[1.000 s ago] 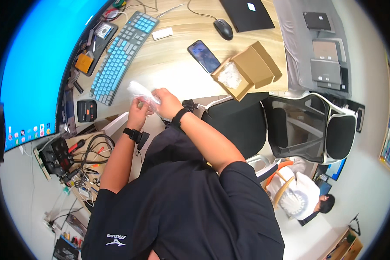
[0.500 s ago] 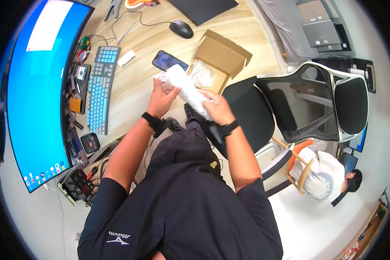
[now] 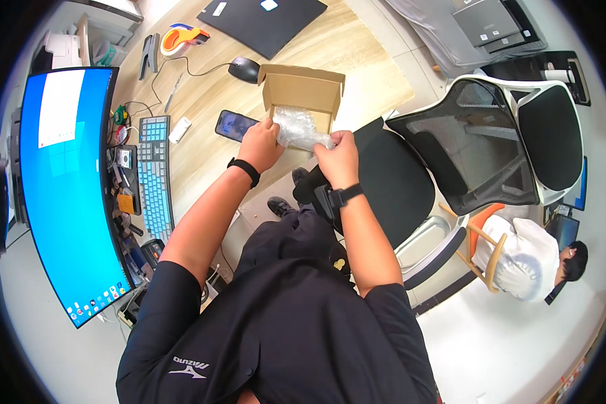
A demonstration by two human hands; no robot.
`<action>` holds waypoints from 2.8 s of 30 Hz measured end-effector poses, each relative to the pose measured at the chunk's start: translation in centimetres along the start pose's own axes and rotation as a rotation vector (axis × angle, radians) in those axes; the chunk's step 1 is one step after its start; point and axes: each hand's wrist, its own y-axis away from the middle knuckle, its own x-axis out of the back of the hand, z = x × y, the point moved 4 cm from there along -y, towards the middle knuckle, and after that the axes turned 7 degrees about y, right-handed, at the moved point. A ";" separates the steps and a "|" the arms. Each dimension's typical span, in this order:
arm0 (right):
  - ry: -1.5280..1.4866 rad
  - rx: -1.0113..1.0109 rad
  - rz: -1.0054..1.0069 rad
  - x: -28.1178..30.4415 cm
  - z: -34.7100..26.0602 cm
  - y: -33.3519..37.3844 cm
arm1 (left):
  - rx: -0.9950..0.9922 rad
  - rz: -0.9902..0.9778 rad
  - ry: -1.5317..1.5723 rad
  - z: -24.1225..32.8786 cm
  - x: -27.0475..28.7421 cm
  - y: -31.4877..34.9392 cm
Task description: The person retrieves bubble wrap from a storage area and walks to a desk. They wrap a small white electronic device in the bubble wrap and place it into a cardboard box. The person then closes the box flaps.
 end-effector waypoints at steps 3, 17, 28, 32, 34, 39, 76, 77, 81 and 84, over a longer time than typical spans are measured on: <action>-0.004 0.221 -0.050 -0.6 0.5 0.4 | -0.034 -0.015 -0.040 0.3 0.1 0.1; 0.455 0.481 0.046 -2.8 -3.5 -5.5 | 0.373 -0.007 0.266 -1.4 0.3 -0.4; 0.316 0.272 0.150 -2.8 -3.2 -5.5 | 0.539 0.262 0.380 -2.2 0.2 0.2; 0.078 0.128 0.300 -2.2 -2.2 -5.4 | 0.420 0.418 0.451 -2.3 1.3 -0.5; 0.127 0.290 0.275 -2.3 -2.4 -5.4 | 0.428 0.325 0.472 -2.2 1.5 -0.8; 0.239 0.530 0.291 -3.4 -1.8 -5.3 | 0.337 0.421 0.520 -2.8 -0.3 0.1; 0.399 0.404 -0.608 0.5 0.9 -1.5 | 0.505 -0.128 0.648 -1.4 -0.8 7.1; 0.385 0.383 -0.563 0.3 1.3 -1.3 | 0.548 -0.085 0.650 -1.3 -1.3 7.5; 0.195 0.168 -0.336 -1.0 3.9 -0.5 | 0.719 0.169 0.710 -1.3 -3.9 8.9; 0.242 0.112 -0.224 -1.2 4.7 0.3 | 0.763 0.169 0.636 -1.6 -4.8 9.5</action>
